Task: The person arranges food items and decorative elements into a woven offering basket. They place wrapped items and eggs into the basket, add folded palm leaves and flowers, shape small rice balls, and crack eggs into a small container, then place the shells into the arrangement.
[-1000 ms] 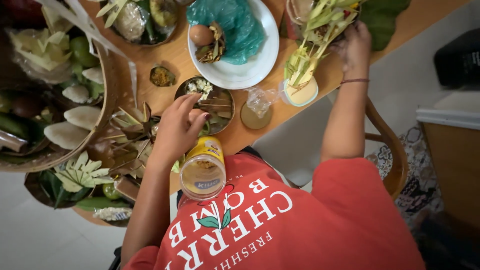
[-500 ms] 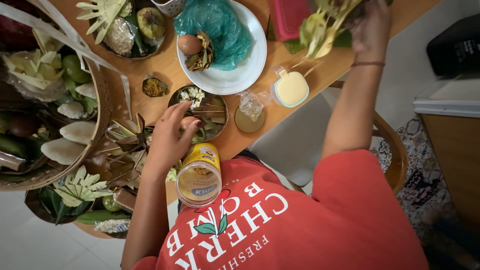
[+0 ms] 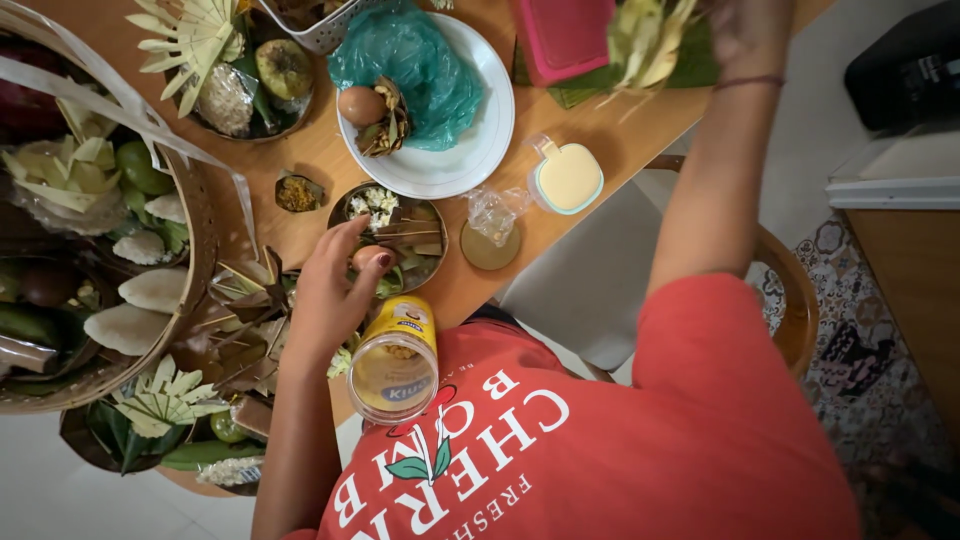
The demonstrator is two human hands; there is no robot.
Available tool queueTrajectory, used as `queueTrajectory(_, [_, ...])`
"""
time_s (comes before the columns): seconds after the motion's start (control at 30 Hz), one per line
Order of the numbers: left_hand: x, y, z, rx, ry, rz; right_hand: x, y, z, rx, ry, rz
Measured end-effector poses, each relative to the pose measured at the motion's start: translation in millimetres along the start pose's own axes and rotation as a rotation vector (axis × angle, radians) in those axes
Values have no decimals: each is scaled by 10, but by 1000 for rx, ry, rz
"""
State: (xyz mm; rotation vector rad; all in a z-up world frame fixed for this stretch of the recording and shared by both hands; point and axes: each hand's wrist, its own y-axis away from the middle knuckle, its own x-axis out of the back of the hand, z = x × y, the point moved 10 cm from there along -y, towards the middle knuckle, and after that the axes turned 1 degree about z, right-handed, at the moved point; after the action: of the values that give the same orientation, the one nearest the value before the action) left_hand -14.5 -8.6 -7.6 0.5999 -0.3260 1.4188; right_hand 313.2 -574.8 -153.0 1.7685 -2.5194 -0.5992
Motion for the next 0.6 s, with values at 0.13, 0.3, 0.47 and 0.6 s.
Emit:
queueTrajectory(0.13, [8, 10, 58, 54, -24, -56, 47, -50, 164, 0, 5, 34])
queueTrajectory(0.3, [-21, 11, 7, 116, -21, -84, -372, 614, -164, 78, 54, -66])
queueTrajectory(0.47, [-53, -33, 57, 124, -31, -103, 178, 344, 24, 5, -31, 73])
queueTrajectory(0.6, [-90, -63, 16, 113, -46, -104, 584, 223, 43, 56, -147, 108])
